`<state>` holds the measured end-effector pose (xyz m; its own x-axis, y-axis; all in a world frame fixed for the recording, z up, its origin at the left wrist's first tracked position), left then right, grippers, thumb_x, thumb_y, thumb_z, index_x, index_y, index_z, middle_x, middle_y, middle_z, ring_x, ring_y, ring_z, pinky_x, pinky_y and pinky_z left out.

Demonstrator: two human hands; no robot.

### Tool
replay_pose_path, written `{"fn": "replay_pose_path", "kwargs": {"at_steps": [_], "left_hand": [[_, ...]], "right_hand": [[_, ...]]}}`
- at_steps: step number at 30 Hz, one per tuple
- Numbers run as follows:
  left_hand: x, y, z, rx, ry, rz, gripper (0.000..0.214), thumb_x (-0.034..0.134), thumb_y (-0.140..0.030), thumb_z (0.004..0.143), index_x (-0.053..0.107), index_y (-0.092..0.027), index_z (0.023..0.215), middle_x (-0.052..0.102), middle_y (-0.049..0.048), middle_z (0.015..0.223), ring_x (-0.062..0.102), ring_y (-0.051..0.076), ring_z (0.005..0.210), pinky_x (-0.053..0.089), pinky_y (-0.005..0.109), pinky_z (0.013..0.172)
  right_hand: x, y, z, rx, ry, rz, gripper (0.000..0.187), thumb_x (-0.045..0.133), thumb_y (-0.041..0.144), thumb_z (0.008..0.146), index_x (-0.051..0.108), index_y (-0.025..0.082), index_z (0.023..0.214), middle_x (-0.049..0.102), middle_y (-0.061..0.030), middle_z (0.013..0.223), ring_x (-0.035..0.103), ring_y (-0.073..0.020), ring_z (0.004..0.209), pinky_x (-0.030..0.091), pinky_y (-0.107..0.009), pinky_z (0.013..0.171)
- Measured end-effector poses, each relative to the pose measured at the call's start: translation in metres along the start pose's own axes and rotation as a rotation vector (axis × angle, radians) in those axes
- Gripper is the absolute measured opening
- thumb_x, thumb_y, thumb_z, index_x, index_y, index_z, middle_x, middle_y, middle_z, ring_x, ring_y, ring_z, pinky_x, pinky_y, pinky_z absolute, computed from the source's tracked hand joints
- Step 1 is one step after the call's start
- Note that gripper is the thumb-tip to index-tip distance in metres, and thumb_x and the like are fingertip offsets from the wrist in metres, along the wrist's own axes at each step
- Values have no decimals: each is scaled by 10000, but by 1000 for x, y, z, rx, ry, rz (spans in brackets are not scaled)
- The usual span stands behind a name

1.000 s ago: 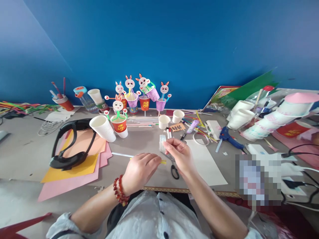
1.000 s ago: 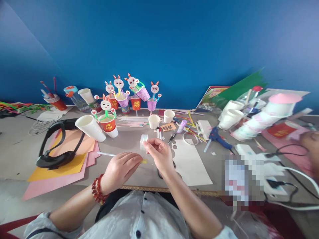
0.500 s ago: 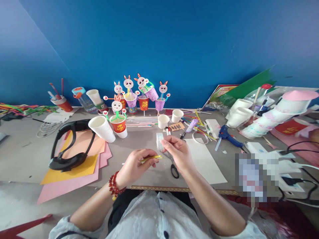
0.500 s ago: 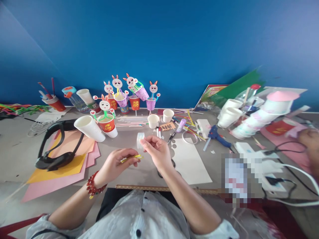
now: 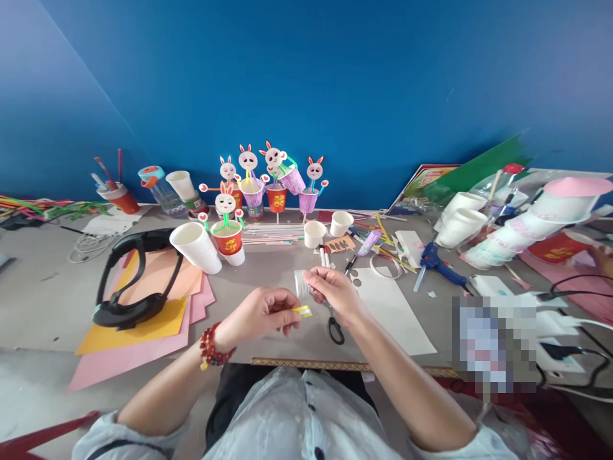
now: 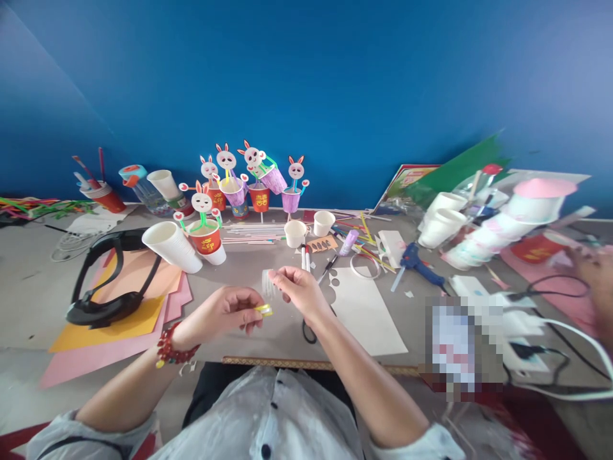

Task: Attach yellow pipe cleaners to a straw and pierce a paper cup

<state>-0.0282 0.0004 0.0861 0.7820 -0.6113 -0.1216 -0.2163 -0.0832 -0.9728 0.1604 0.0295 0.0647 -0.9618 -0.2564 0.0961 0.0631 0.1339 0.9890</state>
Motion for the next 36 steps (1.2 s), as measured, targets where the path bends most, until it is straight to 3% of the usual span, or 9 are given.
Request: {"fn": "replay_pose_path", "kwargs": {"at_steps": [4,7,10,13,16,19,29,36], "left_hand": [[-11,10,6,-159,141,-352,262,721,-373,812,625,-133,854,698,33,744,588,79,544,429,197,544],[-18,11,10,-280,205,-473,276,771,-346,759,643,-120,854,697,38,713,575,75,508,429,192,511],[-22,7,13,-392,258,-499,266,795,-321,726,651,-114,812,691,40,689,573,76,497,430,185,490],[-24,1,15,-446,305,-509,261,809,-308,704,648,-117,778,675,31,670,572,78,496,403,179,459],[-26,-3,16,-447,309,-499,250,802,-310,711,641,-125,761,666,21,665,566,80,498,399,185,458],[-30,-10,18,-422,290,-467,238,789,-313,729,635,-136,762,662,16,676,571,87,520,394,190,461],[-38,-37,19,-380,303,-278,236,764,-351,757,653,-148,806,658,5,699,565,84,528,427,200,495],[-42,-42,19,-353,255,-277,233,768,-340,752,649,-145,800,653,6,706,582,85,551,451,196,507]], "right_hand": [[-2,-17,-7,85,11,-41,482,654,621,789,539,179,637,391,83,495,355,-70,447,291,-211,470],[-5,-22,-16,84,17,-143,475,630,617,813,599,165,671,418,70,510,376,-78,457,301,-215,470],[-7,-14,-27,-118,-5,-255,331,617,487,879,630,178,762,540,22,646,491,-108,559,394,-227,536],[-8,2,-37,-436,65,-374,128,591,297,911,652,211,983,668,-72,1020,632,-191,912,501,-315,823],[-8,15,-40,-627,173,-554,266,586,183,888,632,254,1140,650,-94,1240,597,-238,1155,452,-402,1009],[-9,20,-36,-697,237,-647,341,560,135,892,611,278,1198,653,-79,1267,611,-222,1164,477,-385,993],[-11,27,-27,-644,266,-640,316,579,173,877,568,245,1185,660,-88,1192,629,-230,1112,495,-363,945],[-9,22,-27,-548,136,-579,389,656,260,869,522,251,1235,682,-73,1115,643,-231,1043,477,-377,950]]}}
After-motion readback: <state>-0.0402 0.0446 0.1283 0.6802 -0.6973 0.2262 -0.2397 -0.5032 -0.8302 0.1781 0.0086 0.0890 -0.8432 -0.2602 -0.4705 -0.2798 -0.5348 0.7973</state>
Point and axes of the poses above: each hand's wrist, its own z-axis towards the middle knuckle, its own x-axis out of the palm, y = z × x, the point moved 1 cm from there along z, towards the middle knuckle
